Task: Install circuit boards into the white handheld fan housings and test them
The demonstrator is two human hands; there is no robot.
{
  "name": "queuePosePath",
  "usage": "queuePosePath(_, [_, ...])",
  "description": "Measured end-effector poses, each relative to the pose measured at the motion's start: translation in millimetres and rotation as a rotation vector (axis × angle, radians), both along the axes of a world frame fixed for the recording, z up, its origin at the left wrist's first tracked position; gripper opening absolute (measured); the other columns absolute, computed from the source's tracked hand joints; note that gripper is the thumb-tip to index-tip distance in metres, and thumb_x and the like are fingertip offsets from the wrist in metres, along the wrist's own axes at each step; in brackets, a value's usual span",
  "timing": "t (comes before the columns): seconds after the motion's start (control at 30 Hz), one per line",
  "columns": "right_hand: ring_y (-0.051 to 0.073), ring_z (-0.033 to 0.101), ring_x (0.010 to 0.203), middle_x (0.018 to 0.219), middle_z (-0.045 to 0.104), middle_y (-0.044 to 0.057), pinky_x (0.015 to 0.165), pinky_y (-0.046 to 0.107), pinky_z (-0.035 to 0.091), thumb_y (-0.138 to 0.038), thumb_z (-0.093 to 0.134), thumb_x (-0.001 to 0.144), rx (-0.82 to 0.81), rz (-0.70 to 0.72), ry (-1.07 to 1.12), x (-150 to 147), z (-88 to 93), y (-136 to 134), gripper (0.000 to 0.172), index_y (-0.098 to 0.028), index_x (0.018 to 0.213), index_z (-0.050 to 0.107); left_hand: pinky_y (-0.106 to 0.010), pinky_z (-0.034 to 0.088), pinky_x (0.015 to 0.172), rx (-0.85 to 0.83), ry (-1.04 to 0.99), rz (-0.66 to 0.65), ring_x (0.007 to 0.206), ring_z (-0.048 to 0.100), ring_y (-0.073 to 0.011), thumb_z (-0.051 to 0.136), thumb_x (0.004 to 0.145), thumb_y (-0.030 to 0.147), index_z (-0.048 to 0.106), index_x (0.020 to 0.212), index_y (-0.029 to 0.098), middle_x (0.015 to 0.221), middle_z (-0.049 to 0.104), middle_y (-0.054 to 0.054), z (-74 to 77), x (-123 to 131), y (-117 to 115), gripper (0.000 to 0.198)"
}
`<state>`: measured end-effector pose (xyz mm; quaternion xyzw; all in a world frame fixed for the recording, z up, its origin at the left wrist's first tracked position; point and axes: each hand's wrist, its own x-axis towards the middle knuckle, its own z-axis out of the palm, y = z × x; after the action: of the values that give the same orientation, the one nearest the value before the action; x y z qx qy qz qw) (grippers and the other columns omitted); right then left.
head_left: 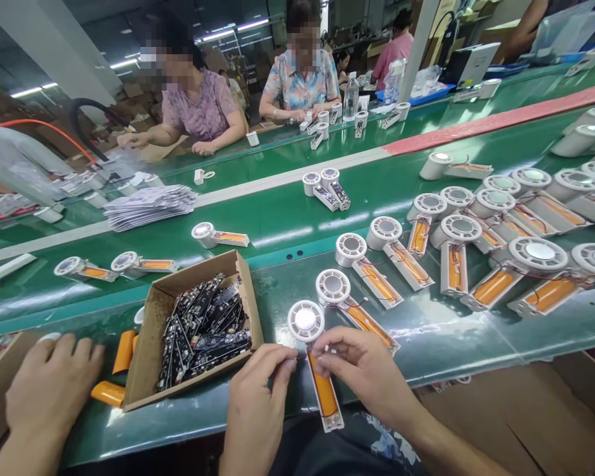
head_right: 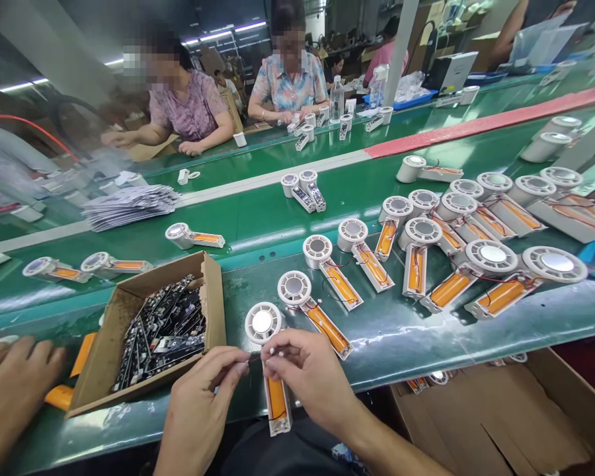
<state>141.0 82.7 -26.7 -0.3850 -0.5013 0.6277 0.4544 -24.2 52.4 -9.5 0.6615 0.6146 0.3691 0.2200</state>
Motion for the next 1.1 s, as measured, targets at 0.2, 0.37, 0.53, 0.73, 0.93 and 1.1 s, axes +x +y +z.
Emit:
queuePosePath(0.2, [0.014, 0.062, 0.063, 0.081, 0.072, 0.004, 0.057, 0.023, 0.050, -0.012, 0.056, 0.082, 0.308, -0.071, -0.211, -13, -1.1, -1, 0.017, -0.020, 0.080, 0.071, -0.026, 0.049, 0.057, -0.116, -0.129, 0.107, 0.058, 0.063, -0.0172, 0.052, 0.090, 0.029, 0.068, 0.075, 0.020, 0.063, 0.067, -0.001, -11.6, 4, 1, 0.023])
queuePosePath(0.37, [0.014, 0.063, 0.061, 0.069, 0.070, 0.001, 0.055, 0.022, 0.050, -0.014, 0.060, 0.078, 0.176, -0.053, -0.229, -20, 3.2, 1, 0.008, -0.019, 0.077, 0.067, -0.026, 0.048, 0.059, -0.074, -0.194, 0.106, 0.060, 0.061, -0.0173, 0.055, 0.088, 0.031, 0.071, 0.076, 0.020, 0.067, 0.068, -0.002, -16.0, 5, -1, 0.022])
queuePosePath(0.53, [0.012, 0.058, 0.054, 0.067, 0.068, -0.001, 0.053, 0.021, 0.047, -0.006, 0.057, 0.077, 0.446, -0.106, -0.432, -23, -1.7, -2, 0.016, -0.020, 0.070, 0.062, -0.026, 0.048, 0.059, -0.230, -0.420, 0.150, 0.061, 0.061, -0.0183, 0.059, 0.085, 0.036, 0.070, 0.076, 0.017, 0.064, 0.067, -0.003, -21.6, 8, -2, 0.024])
queuePosePath(0.73, [0.014, 0.061, 0.061, 0.068, 0.066, 0.001, 0.059, 0.023, 0.049, -0.001, 0.043, 0.084, 0.762, -0.218, -0.488, -28, -12.3, -8, 0.027, -0.021, 0.072, 0.057, -0.025, 0.047, 0.056, -0.310, -0.650, 0.166, 0.056, 0.057, -0.0166, 0.066, 0.080, 0.043, 0.070, 0.069, 0.014, 0.057, 0.063, -0.002, -22.6, 11, -2, 0.031])
queuePosePath(0.93, [0.015, 0.062, 0.061, 0.069, 0.066, 0.001, 0.058, 0.024, 0.048, -0.007, 0.045, 0.089, 0.755, -0.279, -0.538, -30, -14.2, -10, 0.023, -0.021, 0.077, 0.058, -0.025, 0.048, 0.058, -0.324, -0.740, 0.164, 0.058, 0.057, -0.0157, 0.066, 0.080, 0.041, 0.074, 0.077, 0.014, 0.060, 0.066, -0.003, -22.4, 10, -6, 0.028])
queuePosePath(1.1, [0.016, 0.059, 0.059, 0.066, 0.063, 0.002, 0.057, 0.026, 0.044, -0.008, 0.041, 0.093, 0.888, -0.249, -0.642, -29, -16.1, -10, 0.027, -0.021, 0.077, 0.058, -0.024, 0.048, 0.059, -0.287, -0.659, 0.231, 0.061, 0.061, -0.0165, 0.066, 0.080, 0.031, 0.072, 0.076, 0.016, 0.065, 0.069, -0.003, -29.2, 14, -9, 0.017])
